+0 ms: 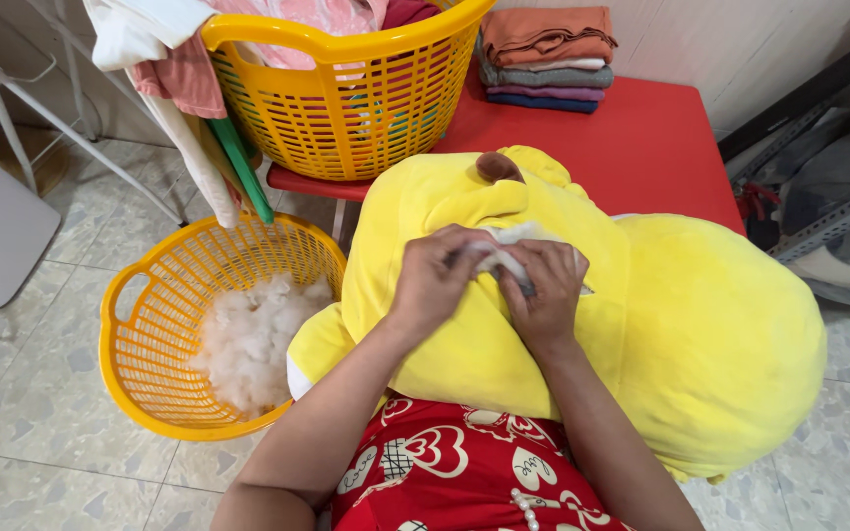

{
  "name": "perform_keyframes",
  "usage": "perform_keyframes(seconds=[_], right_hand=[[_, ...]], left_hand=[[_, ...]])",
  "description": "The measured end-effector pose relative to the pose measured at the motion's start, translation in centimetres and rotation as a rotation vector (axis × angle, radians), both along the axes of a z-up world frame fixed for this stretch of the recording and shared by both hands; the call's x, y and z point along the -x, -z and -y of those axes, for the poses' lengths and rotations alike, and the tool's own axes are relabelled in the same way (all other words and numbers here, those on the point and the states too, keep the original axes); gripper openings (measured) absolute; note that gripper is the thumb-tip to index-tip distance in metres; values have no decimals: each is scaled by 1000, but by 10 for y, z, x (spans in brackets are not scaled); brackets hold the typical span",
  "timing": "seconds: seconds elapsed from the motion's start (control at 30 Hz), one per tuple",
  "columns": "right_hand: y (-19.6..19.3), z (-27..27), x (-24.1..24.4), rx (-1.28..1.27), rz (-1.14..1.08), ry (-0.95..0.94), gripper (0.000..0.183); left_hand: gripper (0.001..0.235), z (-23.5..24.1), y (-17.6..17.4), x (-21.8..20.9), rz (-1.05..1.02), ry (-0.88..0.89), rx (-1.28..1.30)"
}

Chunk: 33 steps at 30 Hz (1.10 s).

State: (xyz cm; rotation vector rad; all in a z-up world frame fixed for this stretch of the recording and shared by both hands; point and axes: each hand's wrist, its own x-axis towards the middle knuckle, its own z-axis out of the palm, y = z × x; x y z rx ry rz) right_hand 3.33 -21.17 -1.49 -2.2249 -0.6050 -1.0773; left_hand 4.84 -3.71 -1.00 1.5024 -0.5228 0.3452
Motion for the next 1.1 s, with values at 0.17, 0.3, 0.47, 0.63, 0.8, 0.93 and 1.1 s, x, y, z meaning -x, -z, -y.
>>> perform_keyframes(seconds=[0.17,0.3,0.47,0.63,0.8,0.93,1.1], right_hand=[[-1,-3,0,22,-28,-4,28],[-1,-4,0,34,-31,-8,30],[4,-1,-4,30,-24,3,32],[8,4,-6,-8,-24,-10,37],[6,2,-2,2,34,1,37],[0,-1,3,32,98,72,37],[-2,-1,8,58,128,62,44]], left_hand=[[13,-7,17,-14,-343,175,387],[13,-12,25,-19,-426,277,624],[14,-14,11,-18,-377,187,483],[41,-19,-22,18,-131,40,-53],[60,-9,-52,41,174,-206,-495],[52,5,-63,39,-73,-249,-832],[47,4,-50,32,-213,-166,-1024]])
